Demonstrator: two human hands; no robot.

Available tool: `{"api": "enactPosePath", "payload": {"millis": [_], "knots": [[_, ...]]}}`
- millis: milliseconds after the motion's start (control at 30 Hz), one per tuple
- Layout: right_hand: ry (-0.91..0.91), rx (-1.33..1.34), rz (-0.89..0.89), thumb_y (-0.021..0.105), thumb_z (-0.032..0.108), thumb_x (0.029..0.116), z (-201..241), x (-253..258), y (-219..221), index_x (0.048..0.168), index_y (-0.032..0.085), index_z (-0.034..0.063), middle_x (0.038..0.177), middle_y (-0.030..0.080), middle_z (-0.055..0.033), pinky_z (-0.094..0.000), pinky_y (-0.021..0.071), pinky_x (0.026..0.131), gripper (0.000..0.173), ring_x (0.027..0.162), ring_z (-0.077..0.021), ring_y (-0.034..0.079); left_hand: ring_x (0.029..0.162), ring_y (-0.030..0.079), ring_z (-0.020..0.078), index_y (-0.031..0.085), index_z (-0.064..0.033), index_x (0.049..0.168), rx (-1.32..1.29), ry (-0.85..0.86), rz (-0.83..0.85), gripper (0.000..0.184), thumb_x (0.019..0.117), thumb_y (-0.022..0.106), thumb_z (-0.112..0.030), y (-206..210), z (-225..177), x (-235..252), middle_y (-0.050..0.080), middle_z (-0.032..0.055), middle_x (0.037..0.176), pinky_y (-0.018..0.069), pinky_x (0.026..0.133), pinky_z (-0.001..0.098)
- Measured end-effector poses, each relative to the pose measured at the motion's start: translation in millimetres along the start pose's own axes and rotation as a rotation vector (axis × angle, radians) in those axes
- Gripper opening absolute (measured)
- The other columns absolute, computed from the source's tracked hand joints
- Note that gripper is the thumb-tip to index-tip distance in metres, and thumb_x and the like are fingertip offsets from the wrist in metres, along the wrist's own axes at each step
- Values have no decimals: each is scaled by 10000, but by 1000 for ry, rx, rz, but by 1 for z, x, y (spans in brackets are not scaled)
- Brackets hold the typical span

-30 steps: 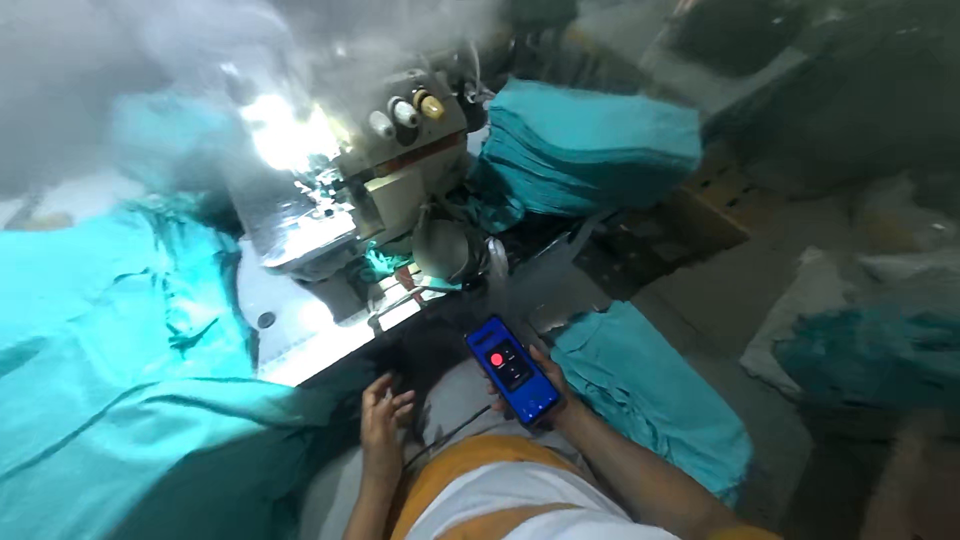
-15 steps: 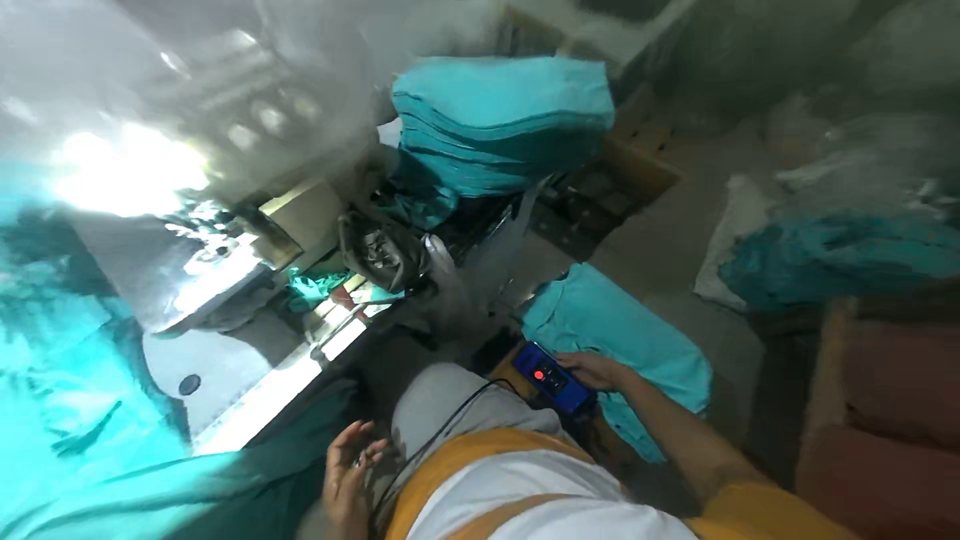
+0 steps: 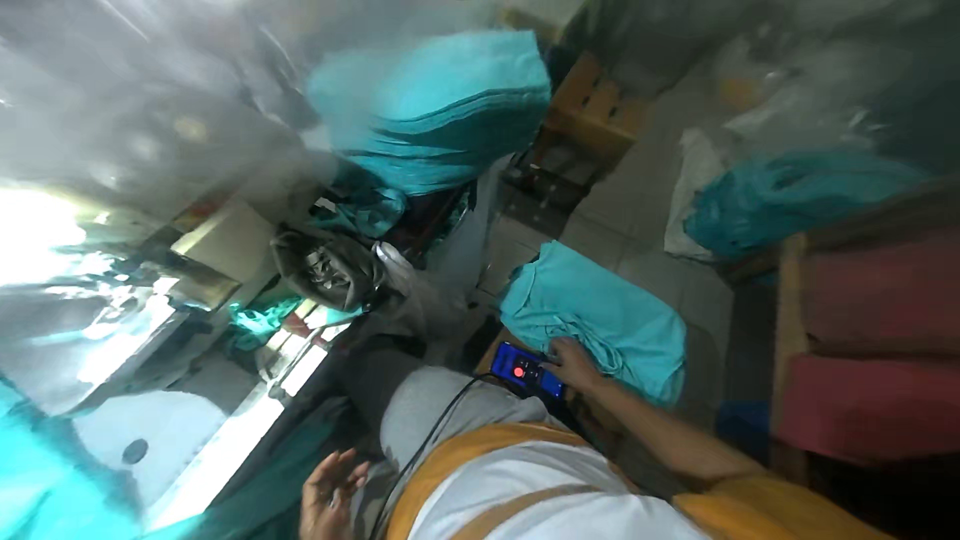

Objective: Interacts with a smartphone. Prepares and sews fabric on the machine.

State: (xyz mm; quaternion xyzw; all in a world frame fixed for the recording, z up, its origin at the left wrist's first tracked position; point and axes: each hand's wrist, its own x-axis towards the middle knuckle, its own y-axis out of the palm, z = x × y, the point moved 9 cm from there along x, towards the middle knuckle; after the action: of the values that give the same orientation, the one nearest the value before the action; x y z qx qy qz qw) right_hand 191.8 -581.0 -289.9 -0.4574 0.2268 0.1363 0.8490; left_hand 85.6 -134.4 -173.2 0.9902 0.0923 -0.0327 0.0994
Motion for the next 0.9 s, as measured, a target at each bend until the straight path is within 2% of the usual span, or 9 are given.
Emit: {"api": "enactPosePath", "payload": {"millis": [133,267,367,467,533,600,733,833,900], "knots": [[55,-71,-67,803,477,844,-4,-4,0,1243,614,-82,1329,565,-321,-633,368,1102,712,1297,-492,499,1035,710,114,605,-303,1303,-18,-10,1,472,908,680,-550,4,6,-1,707,-60,1243,593,876,286],[143,-167,-18,772,534,855,1,0,7,1352,534,-98,1425,501,-322,-609,321,1146,838,1367,-475,449,1030,714,114,611,-310,1302,-24,-8,10,474,898,693,-543,7,6,0,712,-57,1239,597,870,286],[116,-97,-33,759,503,879,-4,4,5,1286,587,-68,1366,554,-293,-597,357,1119,722,1317,-449,501,1033,714,118,622,-317,1304,-26,4,10,476,892,700,-542,4,3,0,713,-51,1239,595,870,284],[73,69,-16,561,306,1048,-10,8,-4,1229,633,-74,1285,610,-294,-586,409,1089,427,1241,-442,569,1047,709,124,617,-300,1313,-33,6,7,491,895,697,-546,1,4,-1,711,-39,1241,591,873,282],[143,116,11,417,238,1104,-11,10,-8,1233,650,-66,1246,649,-283,-577,436,1069,404,1214,-421,608,1041,710,123,617,-284,1300,-30,0,-6,487,893,702,-538,0,4,-1,714,-39,1234,595,867,282],[187,120,9,381,237,1116,0,9,-14,1258,642,-52,1242,660,-272,-582,442,1064,414,1212,-412,619,1039,706,115,602,-270,1303,4,3,-17,479,904,698,-518,2,-3,-1,708,-51,1237,591,869,282],[-70,131,-52,461,123,1081,87,-1,-23,1291,627,-63,1203,672,-290,-577,479,1025,326,1136,-427,655,1062,694,100,581,-161,1306,175,69,-112,405,945,684,-314,-3,-47,-11,690,-59,1244,596,906,306],[-453,210,-114,618,48,979,180,-18,-22,1106,701,-102,1002,709,-272,-506,573,827,213,852,-361,699,1017,689,58,585,10,1254,393,214,-238,373,924,658,-147,-20,-105,-26,682,5,1207,590,901,275],[-672,247,-106,646,69,956,240,-33,-15,1018,724,-87,783,686,-192,-410,556,649,185,641,-241,633,996,691,45,628,14,1193,544,339,-322,306,914,665,-104,-38,-145,-39,696,16,1155,593,896,263]]}}
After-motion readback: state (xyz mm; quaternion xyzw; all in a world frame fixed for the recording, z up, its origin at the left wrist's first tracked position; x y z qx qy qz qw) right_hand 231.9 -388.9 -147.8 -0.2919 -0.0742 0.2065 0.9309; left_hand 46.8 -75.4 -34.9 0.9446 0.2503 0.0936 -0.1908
